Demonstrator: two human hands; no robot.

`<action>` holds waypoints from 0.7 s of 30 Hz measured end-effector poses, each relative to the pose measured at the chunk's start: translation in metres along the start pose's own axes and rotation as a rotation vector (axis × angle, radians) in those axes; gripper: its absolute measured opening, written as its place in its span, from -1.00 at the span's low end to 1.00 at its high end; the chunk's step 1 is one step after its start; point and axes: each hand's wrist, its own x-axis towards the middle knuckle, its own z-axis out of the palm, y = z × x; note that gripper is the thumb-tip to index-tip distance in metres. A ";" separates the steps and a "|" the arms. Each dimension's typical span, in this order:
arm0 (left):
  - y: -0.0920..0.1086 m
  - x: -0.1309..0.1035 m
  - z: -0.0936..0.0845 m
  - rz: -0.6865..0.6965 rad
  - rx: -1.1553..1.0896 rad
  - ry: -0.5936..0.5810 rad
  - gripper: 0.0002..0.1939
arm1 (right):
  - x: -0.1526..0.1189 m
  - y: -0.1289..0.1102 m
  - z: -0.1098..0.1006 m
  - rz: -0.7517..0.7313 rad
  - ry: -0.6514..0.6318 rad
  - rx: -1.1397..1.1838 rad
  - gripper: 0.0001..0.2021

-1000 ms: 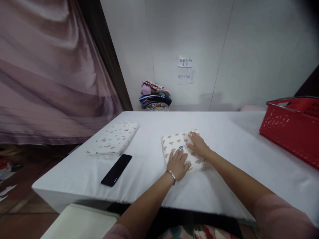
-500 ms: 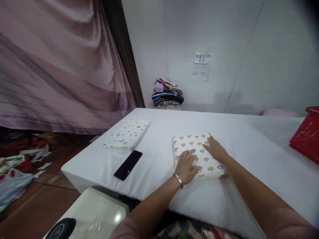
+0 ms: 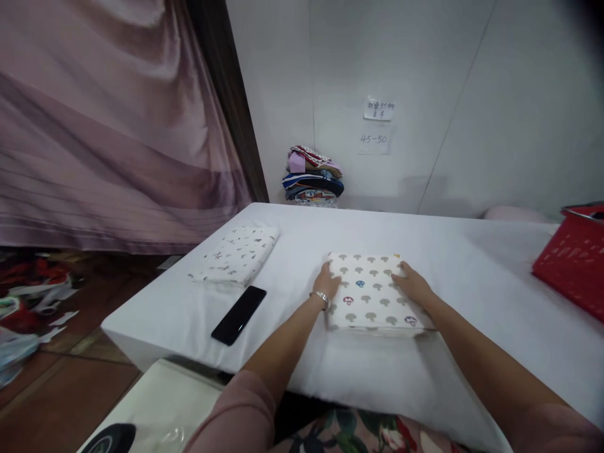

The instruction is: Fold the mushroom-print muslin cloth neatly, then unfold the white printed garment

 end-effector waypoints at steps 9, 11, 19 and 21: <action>0.027 0.046 -0.042 0.032 0.329 -0.094 -0.47 | -0.045 -0.045 -0.004 0.039 -0.062 -0.039 -0.27; 0.033 0.024 -0.025 0.163 0.392 -0.082 -0.43 | -0.038 -0.048 -0.007 -0.040 -0.009 -0.068 -0.31; 0.034 -0.074 0.036 0.608 0.452 -0.208 -0.35 | 0.004 -0.058 0.005 -0.169 -0.055 -0.205 -0.41; 0.031 -0.079 0.038 0.604 0.455 -0.169 -0.36 | 0.005 -0.057 0.013 -0.107 -0.121 -0.214 -0.41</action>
